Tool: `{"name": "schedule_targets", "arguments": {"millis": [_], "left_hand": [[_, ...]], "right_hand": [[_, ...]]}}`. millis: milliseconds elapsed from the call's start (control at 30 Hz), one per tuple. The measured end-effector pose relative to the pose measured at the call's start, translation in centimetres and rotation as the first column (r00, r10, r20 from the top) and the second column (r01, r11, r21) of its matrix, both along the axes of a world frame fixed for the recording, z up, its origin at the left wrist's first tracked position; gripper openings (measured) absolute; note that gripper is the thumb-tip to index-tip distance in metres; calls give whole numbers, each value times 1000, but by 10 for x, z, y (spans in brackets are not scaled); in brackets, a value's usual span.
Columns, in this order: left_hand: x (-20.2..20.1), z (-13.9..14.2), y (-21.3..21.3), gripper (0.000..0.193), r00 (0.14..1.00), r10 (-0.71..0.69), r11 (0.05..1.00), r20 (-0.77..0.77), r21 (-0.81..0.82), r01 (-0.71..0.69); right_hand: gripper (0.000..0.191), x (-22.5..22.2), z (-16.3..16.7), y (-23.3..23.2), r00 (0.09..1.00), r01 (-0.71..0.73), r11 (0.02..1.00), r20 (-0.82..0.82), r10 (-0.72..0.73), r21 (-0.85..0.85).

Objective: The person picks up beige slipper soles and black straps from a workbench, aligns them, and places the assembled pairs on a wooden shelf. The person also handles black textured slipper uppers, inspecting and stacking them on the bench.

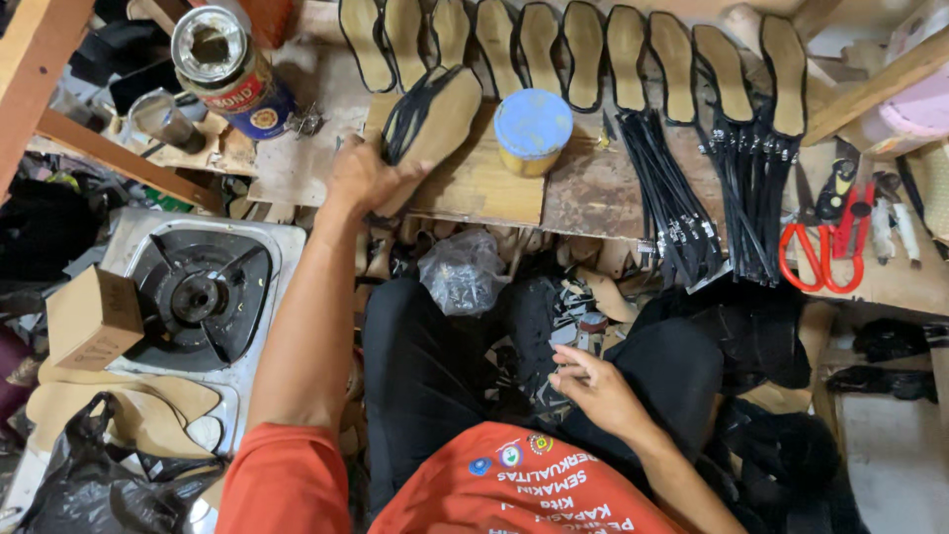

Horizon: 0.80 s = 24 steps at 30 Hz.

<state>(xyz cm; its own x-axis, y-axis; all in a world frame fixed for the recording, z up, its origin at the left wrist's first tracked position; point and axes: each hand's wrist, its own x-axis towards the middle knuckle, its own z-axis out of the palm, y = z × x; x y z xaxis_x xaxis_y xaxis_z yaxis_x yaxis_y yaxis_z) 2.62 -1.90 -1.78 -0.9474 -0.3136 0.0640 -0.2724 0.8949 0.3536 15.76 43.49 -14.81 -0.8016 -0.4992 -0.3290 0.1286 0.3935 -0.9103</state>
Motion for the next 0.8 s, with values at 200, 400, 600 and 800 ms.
{"name": "schedule_targets", "arguments": {"millis": [200, 400, 600, 800], "left_hand": [[33, 6, -4, 62, 963, 134, 983, -235, 153, -100], [104, -14, 38, 34, 747, 149, 952, -648, 298, 69], [189, -71, 94, 39, 772, 222, 868, -596, 481, 123], [110, -86, 108, 101, 774, 593, 52, -222, 970, 239]], "right_hand": [[44, -39, 38, -15, 988, 59, 993, -136, -73, -105], [26, -137, 81, -62, 833, 187, 954, -477, -281, -236], [24, -208, 60, -112, 779, 260, 901, -476, -408, -347], [23, -215, 35, -118, 704, 314, 907, -573, -420, -280]]}}
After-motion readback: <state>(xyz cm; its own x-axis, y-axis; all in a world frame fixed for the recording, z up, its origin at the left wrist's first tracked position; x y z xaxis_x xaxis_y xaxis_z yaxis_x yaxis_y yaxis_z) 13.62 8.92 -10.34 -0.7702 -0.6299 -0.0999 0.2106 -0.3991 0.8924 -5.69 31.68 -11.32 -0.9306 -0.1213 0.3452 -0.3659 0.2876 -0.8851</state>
